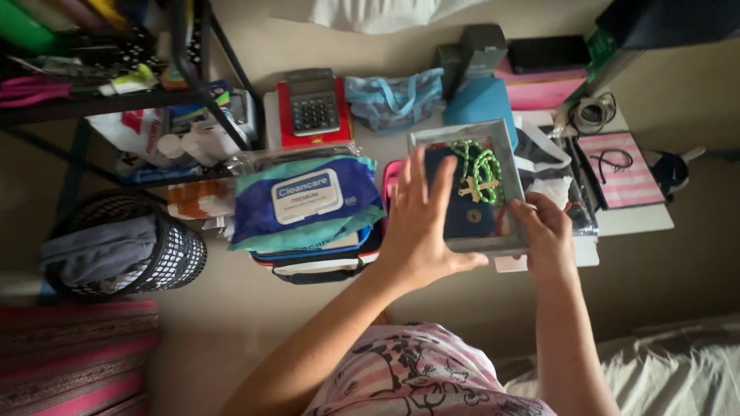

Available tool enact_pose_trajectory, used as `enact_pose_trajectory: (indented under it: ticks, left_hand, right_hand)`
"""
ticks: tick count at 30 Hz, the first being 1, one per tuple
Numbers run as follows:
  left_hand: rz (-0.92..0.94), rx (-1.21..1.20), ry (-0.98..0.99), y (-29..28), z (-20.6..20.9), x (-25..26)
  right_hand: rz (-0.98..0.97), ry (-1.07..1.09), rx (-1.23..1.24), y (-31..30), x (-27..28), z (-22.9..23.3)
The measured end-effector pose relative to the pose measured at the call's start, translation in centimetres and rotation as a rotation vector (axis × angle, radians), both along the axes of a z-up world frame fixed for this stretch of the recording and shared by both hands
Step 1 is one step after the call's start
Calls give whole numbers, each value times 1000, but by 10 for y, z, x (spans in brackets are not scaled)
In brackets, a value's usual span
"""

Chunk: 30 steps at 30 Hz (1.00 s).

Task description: Cleaning the top of a white dresser with a wet wipe and organizing items.

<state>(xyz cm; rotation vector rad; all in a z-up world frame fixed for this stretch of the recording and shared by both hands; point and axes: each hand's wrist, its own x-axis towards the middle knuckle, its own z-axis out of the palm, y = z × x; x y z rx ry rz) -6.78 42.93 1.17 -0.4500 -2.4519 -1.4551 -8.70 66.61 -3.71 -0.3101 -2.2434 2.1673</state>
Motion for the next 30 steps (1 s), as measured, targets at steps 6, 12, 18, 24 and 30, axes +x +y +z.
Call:
enact_pose_trajectory:
  ticks: [6,12,18,24,30]
  left_hand:
    - [-24,-382,225,-46,50,-28]
    - [-97,-613,65,-117,81,-5]
    - [42,-633,39,-203,91,43]
    - [171,-593,-82,-312,98,114]
    - [399,-556,-109,-410,105,200]
  right_hand:
    - [143,74,-109,-30,-4,26]
    - [221,83,-139,-107,10,56]
    - [389,117,-253,-205,32,61]
    - [495,32,-256,-312,62,43]
    - [648,2,-303,-432,109,46]
